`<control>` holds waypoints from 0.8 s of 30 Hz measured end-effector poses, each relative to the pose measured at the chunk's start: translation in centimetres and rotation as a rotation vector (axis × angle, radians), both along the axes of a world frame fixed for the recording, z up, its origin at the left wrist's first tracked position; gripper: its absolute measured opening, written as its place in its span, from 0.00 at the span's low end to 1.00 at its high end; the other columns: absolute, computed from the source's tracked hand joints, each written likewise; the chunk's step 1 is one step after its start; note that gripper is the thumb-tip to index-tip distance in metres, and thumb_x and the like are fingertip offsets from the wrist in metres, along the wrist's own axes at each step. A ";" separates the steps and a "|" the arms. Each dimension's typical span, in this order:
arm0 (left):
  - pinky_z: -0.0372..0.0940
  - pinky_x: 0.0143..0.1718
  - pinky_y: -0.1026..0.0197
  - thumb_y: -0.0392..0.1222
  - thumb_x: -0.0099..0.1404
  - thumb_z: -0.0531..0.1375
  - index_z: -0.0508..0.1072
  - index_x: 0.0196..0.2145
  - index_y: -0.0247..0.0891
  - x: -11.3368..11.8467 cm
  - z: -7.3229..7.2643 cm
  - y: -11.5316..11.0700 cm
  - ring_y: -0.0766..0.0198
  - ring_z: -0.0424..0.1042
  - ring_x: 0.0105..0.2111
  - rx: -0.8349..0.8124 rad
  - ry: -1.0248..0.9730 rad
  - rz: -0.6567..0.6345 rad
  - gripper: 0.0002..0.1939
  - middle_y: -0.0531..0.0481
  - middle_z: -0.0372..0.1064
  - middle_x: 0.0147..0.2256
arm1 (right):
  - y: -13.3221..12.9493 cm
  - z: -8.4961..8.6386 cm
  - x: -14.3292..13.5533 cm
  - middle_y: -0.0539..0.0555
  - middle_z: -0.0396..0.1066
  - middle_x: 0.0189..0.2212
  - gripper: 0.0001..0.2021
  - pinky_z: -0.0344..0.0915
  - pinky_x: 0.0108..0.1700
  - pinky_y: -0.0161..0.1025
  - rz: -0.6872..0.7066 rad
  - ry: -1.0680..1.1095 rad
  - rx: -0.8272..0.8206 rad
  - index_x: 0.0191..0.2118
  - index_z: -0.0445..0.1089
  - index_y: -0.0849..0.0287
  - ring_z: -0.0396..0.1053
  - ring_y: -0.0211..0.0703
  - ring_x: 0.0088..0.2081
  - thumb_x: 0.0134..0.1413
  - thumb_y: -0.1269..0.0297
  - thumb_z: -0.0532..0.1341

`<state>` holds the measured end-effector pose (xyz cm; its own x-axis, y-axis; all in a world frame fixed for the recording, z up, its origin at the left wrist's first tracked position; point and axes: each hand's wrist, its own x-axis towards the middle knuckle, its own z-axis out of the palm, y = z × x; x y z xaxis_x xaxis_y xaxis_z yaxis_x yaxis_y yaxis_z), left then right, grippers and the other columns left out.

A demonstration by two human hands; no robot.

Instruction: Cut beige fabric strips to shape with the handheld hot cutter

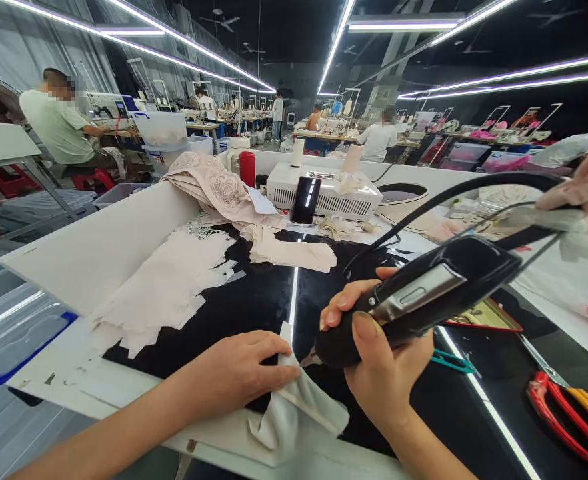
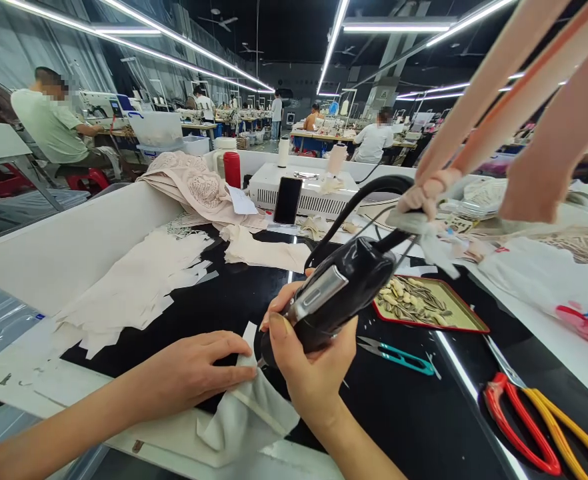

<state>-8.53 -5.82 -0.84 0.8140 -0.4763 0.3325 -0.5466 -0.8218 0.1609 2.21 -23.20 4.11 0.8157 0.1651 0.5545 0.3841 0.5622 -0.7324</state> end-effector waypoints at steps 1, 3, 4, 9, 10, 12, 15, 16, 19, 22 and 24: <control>0.75 0.52 0.58 0.33 0.77 0.58 0.75 0.57 0.41 0.0 0.0 0.0 0.56 0.76 0.52 -0.002 0.006 0.002 0.14 0.42 0.73 0.54 | 0.1 -0.1 0.0 0.46 0.72 0.32 0.22 0.73 0.29 0.41 -0.001 -0.002 -0.002 0.54 0.65 0.51 0.72 0.39 0.25 0.59 0.58 0.73; 0.75 0.51 0.57 0.34 0.78 0.58 0.75 0.57 0.42 0.0 -0.2 0.0 0.56 0.77 0.51 -0.003 0.010 0.009 0.14 0.41 0.72 0.55 | 0.2 -0.1 0.0 0.46 0.72 0.32 0.21 0.73 0.29 0.41 -0.004 -0.010 -0.014 0.53 0.64 0.51 0.72 0.39 0.25 0.60 0.59 0.72; 0.75 0.51 0.57 0.35 0.79 0.58 0.75 0.57 0.42 0.0 -0.2 0.0 0.56 0.77 0.51 -0.001 0.010 0.015 0.14 0.41 0.72 0.55 | 0.2 -0.2 0.0 0.46 0.72 0.32 0.20 0.73 0.29 0.41 -0.004 -0.016 -0.022 0.53 0.64 0.50 0.72 0.39 0.26 0.61 0.60 0.72; 0.76 0.49 0.58 0.35 0.78 0.59 0.76 0.58 0.44 -0.1 -0.2 -0.2 0.55 0.77 0.50 -0.007 0.016 0.037 0.14 0.40 0.71 0.54 | 0.4 -0.1 0.3 0.46 0.72 0.33 0.18 0.73 0.30 0.41 -0.003 -0.020 -0.029 0.52 0.65 0.50 0.72 0.39 0.27 0.61 0.63 0.70; 0.76 0.48 0.57 0.35 0.78 0.60 0.76 0.58 0.44 -0.1 -0.1 -0.2 0.55 0.77 0.51 -0.009 0.017 0.038 0.14 0.40 0.71 0.54 | 0.5 -0.1 0.3 0.46 0.72 0.33 0.19 0.73 0.31 0.41 -0.004 -0.013 -0.019 0.52 0.65 0.50 0.72 0.39 0.27 0.61 0.62 0.71; 0.76 0.48 0.57 0.35 0.77 0.60 0.76 0.58 0.44 -0.1 -0.1 -0.2 0.54 0.77 0.51 -0.013 0.017 0.044 0.15 0.40 0.71 0.55 | 0.7 -0.1 0.4 0.46 0.72 0.32 0.20 0.73 0.31 0.42 -0.006 -0.005 -0.012 0.53 0.65 0.50 0.72 0.39 0.27 0.60 0.61 0.72; 0.76 0.50 0.58 0.37 0.78 0.60 0.76 0.58 0.45 -0.1 0.0 -0.2 0.55 0.76 0.52 -0.022 0.009 0.049 0.14 0.40 0.71 0.55 | 0.9 -0.2 0.4 0.46 0.72 0.32 0.20 0.74 0.31 0.43 -0.016 -0.008 -0.042 0.52 0.64 0.50 0.71 0.39 0.27 0.59 0.60 0.72; 0.76 0.50 0.59 0.38 0.78 0.60 0.76 0.58 0.45 -0.1 -0.1 -0.2 0.55 0.76 0.52 -0.027 0.005 0.051 0.13 0.40 0.71 0.55 | 0.9 -0.2 0.5 0.46 0.71 0.32 0.20 0.74 0.31 0.43 -0.022 -0.010 -0.056 0.52 0.64 0.50 0.71 0.39 0.27 0.60 0.61 0.71; 0.76 0.50 0.59 0.38 0.79 0.59 0.76 0.58 0.45 -0.1 -0.2 -0.2 0.55 0.76 0.53 -0.033 0.000 0.055 0.13 0.40 0.71 0.55 | 1.0 -0.2 0.5 0.46 0.71 0.32 0.19 0.73 0.31 0.42 -0.032 -0.008 -0.072 0.52 0.64 0.50 0.71 0.39 0.28 0.61 0.62 0.70; 0.76 0.50 0.58 0.39 0.79 0.59 0.76 0.58 0.45 -0.1 -0.2 -0.2 0.54 0.76 0.53 -0.026 0.004 0.057 0.13 0.39 0.71 0.56 | 1.1 -0.2 0.7 0.45 0.72 0.33 0.20 0.73 0.32 0.42 -0.017 -0.003 -0.026 0.53 0.65 0.50 0.72 0.39 0.27 0.60 0.63 0.71; 0.76 0.49 0.57 0.39 0.79 0.58 0.76 0.58 0.45 0.0 -0.2 -0.2 0.53 0.76 0.53 -0.023 0.006 0.057 0.13 0.39 0.71 0.56 | 1.3 -0.2 0.8 0.45 0.73 0.33 0.20 0.73 0.32 0.42 -0.004 -0.003 0.006 0.54 0.65 0.50 0.72 0.39 0.27 0.59 0.64 0.71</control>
<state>-8.57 -6.06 -1.04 0.8413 -0.4216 0.3383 -0.4983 -0.8474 0.1832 3.00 -21.89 3.88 0.8144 0.1584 0.5582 0.3888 0.5652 -0.7276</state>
